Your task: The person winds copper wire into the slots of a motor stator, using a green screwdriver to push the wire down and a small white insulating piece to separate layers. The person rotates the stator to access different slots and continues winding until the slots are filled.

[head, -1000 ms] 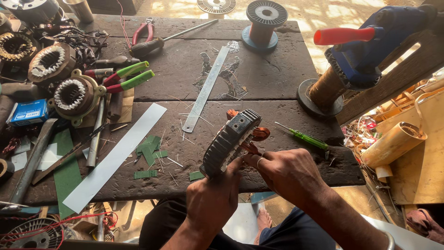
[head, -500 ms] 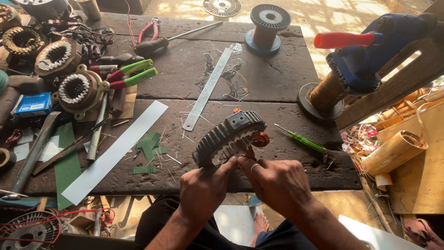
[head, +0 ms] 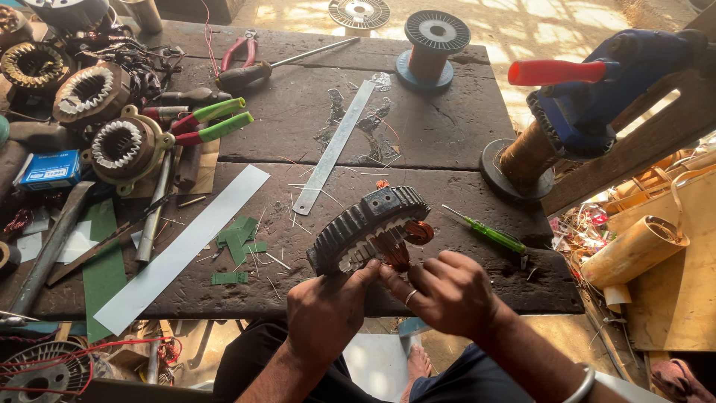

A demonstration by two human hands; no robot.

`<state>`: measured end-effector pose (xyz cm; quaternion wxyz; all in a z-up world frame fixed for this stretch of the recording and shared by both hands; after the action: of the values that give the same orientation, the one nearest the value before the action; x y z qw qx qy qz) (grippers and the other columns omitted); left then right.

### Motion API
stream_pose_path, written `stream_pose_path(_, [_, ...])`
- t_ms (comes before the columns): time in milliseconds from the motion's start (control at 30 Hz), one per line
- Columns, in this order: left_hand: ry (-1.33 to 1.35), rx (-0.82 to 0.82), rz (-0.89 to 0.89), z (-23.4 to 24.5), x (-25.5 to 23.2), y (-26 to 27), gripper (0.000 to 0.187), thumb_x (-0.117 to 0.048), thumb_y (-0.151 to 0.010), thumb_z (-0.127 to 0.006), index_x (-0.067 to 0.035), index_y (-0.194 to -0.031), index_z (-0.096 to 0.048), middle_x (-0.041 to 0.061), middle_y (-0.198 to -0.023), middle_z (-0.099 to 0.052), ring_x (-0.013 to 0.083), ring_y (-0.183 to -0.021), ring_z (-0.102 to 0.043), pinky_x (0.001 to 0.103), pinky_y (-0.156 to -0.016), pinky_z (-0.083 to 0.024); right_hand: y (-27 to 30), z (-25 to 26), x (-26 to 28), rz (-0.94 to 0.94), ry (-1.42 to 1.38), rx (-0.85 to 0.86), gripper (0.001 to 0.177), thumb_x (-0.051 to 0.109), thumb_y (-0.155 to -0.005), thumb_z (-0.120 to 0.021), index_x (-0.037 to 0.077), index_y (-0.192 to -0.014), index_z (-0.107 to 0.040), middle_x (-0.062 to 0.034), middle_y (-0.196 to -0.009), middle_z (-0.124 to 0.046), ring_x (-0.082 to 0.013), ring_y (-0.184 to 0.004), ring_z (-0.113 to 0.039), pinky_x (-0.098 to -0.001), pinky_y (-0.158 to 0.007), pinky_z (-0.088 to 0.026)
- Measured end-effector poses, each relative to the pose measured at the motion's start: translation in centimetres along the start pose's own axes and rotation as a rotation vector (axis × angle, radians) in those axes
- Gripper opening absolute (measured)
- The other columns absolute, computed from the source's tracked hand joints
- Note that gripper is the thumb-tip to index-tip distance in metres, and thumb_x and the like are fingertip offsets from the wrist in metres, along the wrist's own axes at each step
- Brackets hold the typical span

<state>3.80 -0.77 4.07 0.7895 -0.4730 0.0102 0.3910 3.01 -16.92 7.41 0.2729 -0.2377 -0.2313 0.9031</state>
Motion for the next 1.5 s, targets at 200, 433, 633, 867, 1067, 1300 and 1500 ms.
stream_pose_path(200, [-0.024, 0.002, -0.006, -0.1, -0.1, 0.0, 0.03, -0.008, -0.087, -0.073, -0.016, -0.115, -0.078, 0.003, -0.078, -0.067, 0.016, -0.055, -0.063, 0.034, -0.05, -0.052, -0.1, 0.1, -0.6, 0.083, 0.083, 0.074, 0.015, 0.014, -0.09, -0.069, 0.016, -0.105, -0.075, 0.0045, -0.062, -0.06, -0.0067, -0.052, -0.055, -0.0259, -0.045, -0.04])
stream_pose_path(433, [-0.019, -0.018, -0.019, 0.0, -0.2, 0.1, 0.031, -0.006, -0.085, -0.072, -0.015, -0.115, -0.078, 0.003, -0.075, -0.067, 0.0169, -0.053, -0.062, 0.035, -0.049, -0.051, -0.4, 0.5, -0.7, 0.047, 0.195, 0.209, 0.022, 0.015, -0.091, -0.067, 0.013, -0.111, -0.075, 0.0054, -0.051, -0.058, -0.0068, -0.041, -0.052, -0.0271, -0.037, -0.04])
stream_pose_path(633, [0.106, -0.005, -0.108, 2.8, 0.7, 1.0, 0.028, -0.008, -0.09, -0.077, -0.011, -0.118, -0.08, 0.001, -0.065, -0.058, 0.0164, -0.05, -0.054, 0.035, -0.049, -0.044, -0.1, 0.6, 1.6, -0.507, -0.149, 0.092, 0.04, 0.02, -0.092, -0.07, 0.009, -0.13, -0.07, -0.0026, -0.056, -0.065, -0.0132, -0.038, -0.058, -0.0334, -0.035, -0.046])
stream_pose_path(867, [0.422, 0.044, 0.622, 5.7, 8.3, -2.2, 0.02, -0.017, -0.096, -0.067, -0.001, -0.106, -0.072, 0.006, -0.087, -0.075, 0.009, -0.064, -0.068, 0.024, -0.059, -0.055, 0.0, -1.1, 2.9, -0.768, -0.171, -0.13, 0.03, 0.007, -0.087, -0.074, 0.013, -0.116, -0.08, -0.009, -0.053, -0.063, -0.0221, -0.038, -0.06, -0.0386, -0.04, -0.048])
stream_pose_path(1067, [0.832, 0.761, 1.068, -2.2, 12.3, -5.7, 0.03, -0.025, -0.091, -0.067, -0.003, -0.108, -0.078, 0.001, -0.078, -0.072, 0.007, -0.058, -0.06, 0.024, -0.052, -0.051, 0.7, -0.6, 2.5, -0.813, -0.395, -0.275, 0.016, 0.006, -0.093, -0.072, 0.01, -0.108, -0.076, -0.0084, -0.076, -0.073, -0.0198, -0.055, -0.069, -0.0336, -0.05, -0.053])
stream_pose_path(1300, [0.719, 1.019, 0.966, -7.9, 14.4, -5.5, 0.023, -0.014, -0.083, -0.08, 0.007, -0.091, -0.077, 0.002, -0.068, -0.069, 0.0073, -0.053, -0.058, 0.025, -0.047, -0.045, 0.6, -0.1, 2.5, -0.877, -0.383, -0.326, 0.016, 0.007, -0.089, -0.075, 0.011, -0.104, -0.078, -0.0075, -0.074, -0.074, -0.0188, -0.054, -0.069, -0.0346, -0.048, -0.052])
stream_pose_path(1500, [0.891, 0.94, 1.135, -7.8, 15.0, -4.3, 0.015, -0.006, -0.086, -0.072, 0.007, -0.091, -0.075, 0.007, -0.071, -0.074, 0.0103, -0.056, -0.066, 0.025, -0.049, -0.054, 1.1, -0.9, 2.5, -0.871, -0.373, -0.354, 0.016, 0.007, -0.089, -0.076, 0.01, -0.104, -0.077, -0.0062, -0.074, -0.075, -0.0165, -0.054, -0.068, -0.0337, -0.049, -0.051])
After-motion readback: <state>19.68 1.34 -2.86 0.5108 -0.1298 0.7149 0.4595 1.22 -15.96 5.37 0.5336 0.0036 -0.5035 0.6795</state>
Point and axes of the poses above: each hand's wrist, its own y-axis away from the middle knuckle, its own z-axis out of the back of the hand, x = y × z, the point moved 6 cm from there along -y, towards the middle knuckle
